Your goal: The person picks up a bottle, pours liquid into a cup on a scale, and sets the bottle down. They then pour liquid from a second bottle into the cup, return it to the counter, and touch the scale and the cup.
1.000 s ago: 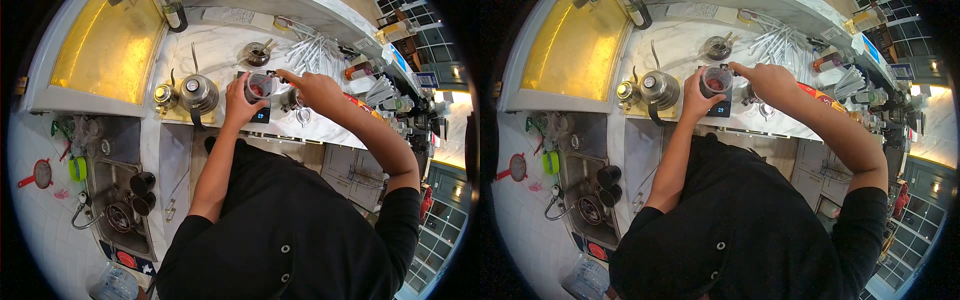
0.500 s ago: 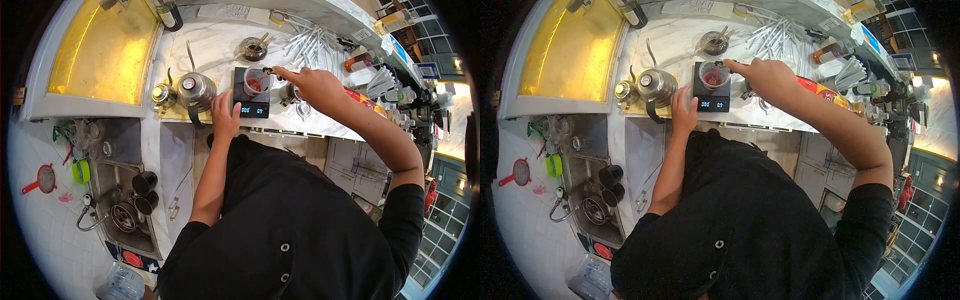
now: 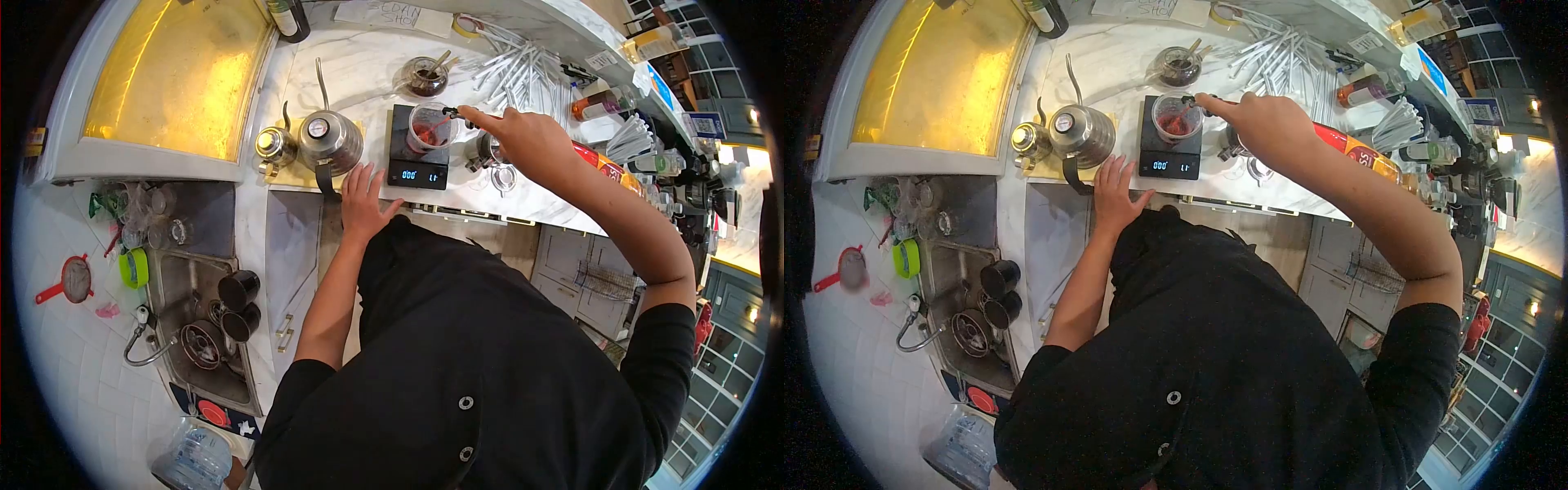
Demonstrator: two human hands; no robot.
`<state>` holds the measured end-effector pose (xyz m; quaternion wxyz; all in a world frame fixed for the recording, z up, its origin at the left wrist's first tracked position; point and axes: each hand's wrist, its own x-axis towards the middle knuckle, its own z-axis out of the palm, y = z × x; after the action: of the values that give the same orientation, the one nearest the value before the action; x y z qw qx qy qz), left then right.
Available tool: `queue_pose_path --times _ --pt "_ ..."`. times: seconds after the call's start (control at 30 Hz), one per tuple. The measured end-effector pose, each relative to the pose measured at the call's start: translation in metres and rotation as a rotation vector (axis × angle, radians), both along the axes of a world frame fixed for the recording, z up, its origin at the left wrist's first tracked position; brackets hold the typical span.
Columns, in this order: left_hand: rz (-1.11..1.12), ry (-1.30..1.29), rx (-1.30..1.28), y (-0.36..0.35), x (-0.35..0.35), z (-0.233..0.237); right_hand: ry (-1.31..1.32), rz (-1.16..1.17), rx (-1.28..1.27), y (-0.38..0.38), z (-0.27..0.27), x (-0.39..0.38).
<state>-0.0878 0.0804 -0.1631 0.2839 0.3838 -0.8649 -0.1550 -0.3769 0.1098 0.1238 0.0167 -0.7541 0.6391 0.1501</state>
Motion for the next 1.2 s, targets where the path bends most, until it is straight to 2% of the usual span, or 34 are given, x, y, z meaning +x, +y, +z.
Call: queue_pose_path --times 0.37,0.73,1.2 --pt "-0.048 -0.08 -0.134 -0.003 0.007 -0.03 0.032 -0.056 0.033 -0.003 0.003 0.009" --pt "-0.041 -0.057 -0.137 -0.004 0.006 -0.034 -0.007 -0.111 0.035 0.007 0.013 0.001" --pt "-0.056 -0.046 -0.11 -0.004 0.005 -0.031 -0.016 -0.098 0.037 0.001 0.001 0.009"
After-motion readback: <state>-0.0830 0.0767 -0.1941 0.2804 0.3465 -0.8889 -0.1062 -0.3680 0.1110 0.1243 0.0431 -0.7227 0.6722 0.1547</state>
